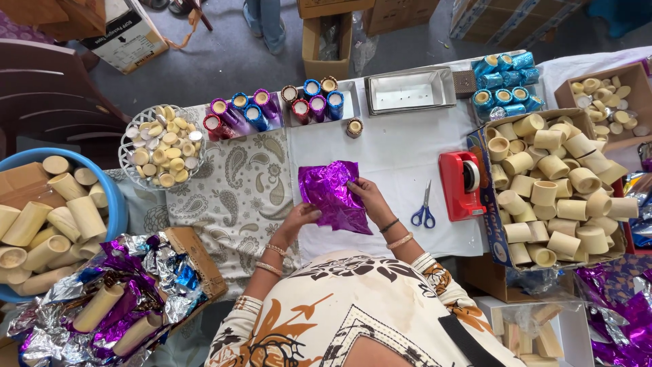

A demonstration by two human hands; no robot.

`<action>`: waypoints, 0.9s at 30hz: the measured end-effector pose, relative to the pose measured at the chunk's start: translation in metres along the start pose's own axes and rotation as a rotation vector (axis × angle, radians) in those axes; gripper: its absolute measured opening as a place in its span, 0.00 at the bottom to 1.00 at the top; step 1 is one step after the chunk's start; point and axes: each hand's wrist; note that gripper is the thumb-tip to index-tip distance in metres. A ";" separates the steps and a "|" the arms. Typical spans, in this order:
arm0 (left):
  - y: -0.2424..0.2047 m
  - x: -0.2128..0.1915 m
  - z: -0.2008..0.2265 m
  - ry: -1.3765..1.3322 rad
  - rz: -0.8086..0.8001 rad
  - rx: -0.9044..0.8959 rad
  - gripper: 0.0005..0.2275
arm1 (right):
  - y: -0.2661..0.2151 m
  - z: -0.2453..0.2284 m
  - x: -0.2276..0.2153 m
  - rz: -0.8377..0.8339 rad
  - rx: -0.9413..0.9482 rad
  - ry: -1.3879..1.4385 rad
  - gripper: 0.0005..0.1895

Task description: The person wraps small cylindrical candles in shiny purple foil. They pick up a candle, cut a piece of foil with scissors, and wrap the candle by hand, placing the finished item on the table.

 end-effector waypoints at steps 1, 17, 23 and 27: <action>0.002 0.001 -0.006 -0.001 -0.001 -0.001 0.13 | 0.003 0.004 -0.005 0.001 0.001 0.000 0.07; 0.008 0.003 -0.015 -0.035 0.232 0.353 0.04 | -0.043 -0.025 0.005 0.050 0.000 -0.242 0.31; 0.005 0.014 -0.010 0.088 0.265 0.529 0.11 | -0.039 -0.002 -0.007 0.089 -0.152 -0.114 0.21; -0.011 0.033 0.024 0.457 0.390 0.571 0.22 | -0.038 -0.003 -0.009 0.056 -0.191 -0.191 0.07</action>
Point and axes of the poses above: each hand's wrist, its own y-axis towards the middle knuckle, its own x-axis out of the palm, z = x × y, and after that the axes turned 6 degrees about -y, right-handed
